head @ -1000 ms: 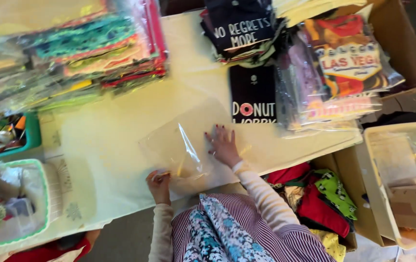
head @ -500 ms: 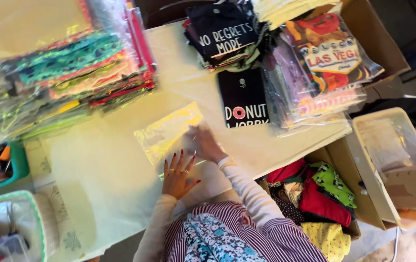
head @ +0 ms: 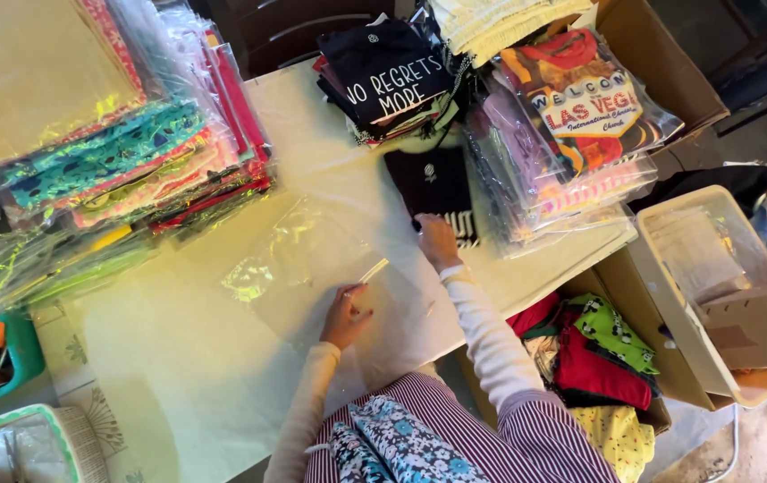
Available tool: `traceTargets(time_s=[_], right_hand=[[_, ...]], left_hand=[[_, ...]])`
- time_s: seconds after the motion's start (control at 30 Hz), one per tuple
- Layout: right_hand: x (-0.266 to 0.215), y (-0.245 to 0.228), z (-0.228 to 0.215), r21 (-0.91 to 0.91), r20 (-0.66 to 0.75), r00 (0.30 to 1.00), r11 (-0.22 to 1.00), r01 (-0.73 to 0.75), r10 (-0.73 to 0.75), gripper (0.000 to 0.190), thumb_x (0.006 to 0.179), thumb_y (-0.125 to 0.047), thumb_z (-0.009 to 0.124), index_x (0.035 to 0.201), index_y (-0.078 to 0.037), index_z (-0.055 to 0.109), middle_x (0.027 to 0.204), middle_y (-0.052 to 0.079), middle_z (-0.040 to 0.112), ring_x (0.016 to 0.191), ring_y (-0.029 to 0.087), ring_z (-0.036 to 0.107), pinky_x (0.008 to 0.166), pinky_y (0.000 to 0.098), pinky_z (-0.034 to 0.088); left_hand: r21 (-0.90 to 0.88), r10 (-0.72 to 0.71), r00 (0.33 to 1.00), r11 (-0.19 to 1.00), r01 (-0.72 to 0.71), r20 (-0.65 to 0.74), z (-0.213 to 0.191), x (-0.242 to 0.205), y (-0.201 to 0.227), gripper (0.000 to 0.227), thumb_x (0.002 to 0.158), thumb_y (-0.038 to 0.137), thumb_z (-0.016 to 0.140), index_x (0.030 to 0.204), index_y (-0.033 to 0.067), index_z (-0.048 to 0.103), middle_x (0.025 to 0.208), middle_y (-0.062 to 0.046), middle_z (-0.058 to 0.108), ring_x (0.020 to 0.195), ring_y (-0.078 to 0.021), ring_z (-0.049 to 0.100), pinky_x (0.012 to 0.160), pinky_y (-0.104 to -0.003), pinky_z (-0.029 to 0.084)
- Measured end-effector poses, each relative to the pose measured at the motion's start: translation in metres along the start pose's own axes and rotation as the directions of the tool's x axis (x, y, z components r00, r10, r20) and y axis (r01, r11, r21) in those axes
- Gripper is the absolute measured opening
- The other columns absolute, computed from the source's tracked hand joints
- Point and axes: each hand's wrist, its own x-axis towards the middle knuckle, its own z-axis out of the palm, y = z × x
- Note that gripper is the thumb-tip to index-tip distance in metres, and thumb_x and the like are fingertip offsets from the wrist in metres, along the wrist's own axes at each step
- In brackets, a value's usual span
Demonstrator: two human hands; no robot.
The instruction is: Fold and place clothing items into plastic shipping bags.
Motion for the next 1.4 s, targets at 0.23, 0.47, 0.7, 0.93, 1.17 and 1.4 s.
traceTargets(time_s=[0.23, 0.47, 0.7, 0.93, 1.17, 1.4], right_hand=[[-0.081, -0.088, -0.065, 0.41, 0.07, 0.993, 0.91, 0.058, -0.094, 0.033, 0.081, -0.011, 0.071, 0.113, -0.005, 0.073, 0.108, 0.015, 0.074, 0.096, 0.035, 0.071, 0.082, 0.0417, 0.058], [-0.113, -0.023, -0.013, 0.189, 0.061, 0.875, 0.855, -0.483, 0.481, 0.058, 0.082, -0.035, 0.084, 0.121, 0.0, 0.06, 0.11, 0.02, 0.069, 0.101, 0.034, 0.068, 0.088, 0.0418, 0.054], [-0.123, -0.067, -0.002, 0.586, 0.185, 0.898, 0.688, -0.427, 0.399, 0.049, 0.093, -0.025, 0.072, 0.13, -0.002, 0.051, 0.118, 0.024, 0.069, 0.109, 0.038, 0.067, 0.093, 0.039, 0.053], [-0.117, -0.069, -0.019, 0.476, 0.118, 0.943, 0.815, -0.329, 0.312, 0.059, 0.083, -0.015, 0.075, 0.135, -0.002, 0.051, 0.11, 0.027, 0.071, 0.1, 0.04, 0.071, 0.085, 0.045, 0.056], [-0.143, -0.058, -0.076, 0.27, -0.008, 0.927, 0.893, -0.359, 0.375, 0.049, 0.091, -0.013, 0.067, 0.138, -0.005, 0.056, 0.099, 0.025, 0.072, 0.087, 0.043, 0.073, 0.077, 0.0475, 0.057], [-0.169, -0.058, -0.087, 0.122, 0.074, 0.927, 0.919, -0.375, 0.368, 0.05, 0.088, -0.009, 0.068, 0.137, -0.005, 0.061, 0.102, 0.027, 0.073, 0.097, 0.044, 0.07, 0.083, 0.0485, 0.053]], left_hand=[[-0.663, -0.613, 0.669, 0.296, 0.688, 0.42, 0.024, 0.026, -0.037, 0.066, 0.086, 0.067, 0.049, 0.121, 0.0144, 0.064, 0.101, -0.006, 0.071, 0.085, -0.0191, 0.069, 0.067, -0.037, 0.058], [-0.409, -0.319, 0.946, 0.873, 0.265, -0.067, 0.033, 0.001, -0.014, 0.048, 0.097, 0.033, 0.07, 0.133, 0.0025, 0.061, 0.101, -0.009, 0.073, 0.078, -0.0192, 0.068, 0.066, -0.034, 0.056], [0.023, -0.106, 0.969, 0.993, 0.114, -0.223, 0.053, -0.01, 0.053, 0.06, 0.082, 0.015, 0.072, 0.137, 0.0046, 0.052, 0.095, -0.02, 0.073, 0.082, -0.0393, 0.071, 0.072, -0.05, 0.056], [0.114, 0.055, 0.992, 0.991, -0.068, 0.115, 0.057, -0.038, 0.063, 0.041, 0.089, 0.032, 0.08, 0.117, 0.0062, 0.064, 0.106, -0.016, 0.075, 0.098, -0.0369, 0.071, 0.088, -0.046, 0.057], [0.553, 0.235, 0.968, 0.796, -0.245, 0.09, -0.035, -0.074, 0.072, 0.082, 0.076, 0.056, 0.076, 0.144, 0.0159, 0.052, 0.158, -0.015, 0.037, 0.146, -0.035, 0.033, 0.119, -0.063, 0.014], [0.656, 0.262, 0.964, 0.718, -0.232, 0.055, -0.023, -0.08, 0.012, 0.049, 0.097, 0.047, 0.06, 0.145, 0.0341, 0.058, 0.167, -0.008, 0.034, 0.152, -0.032, 0.032, 0.124, -0.059, 0.017]])
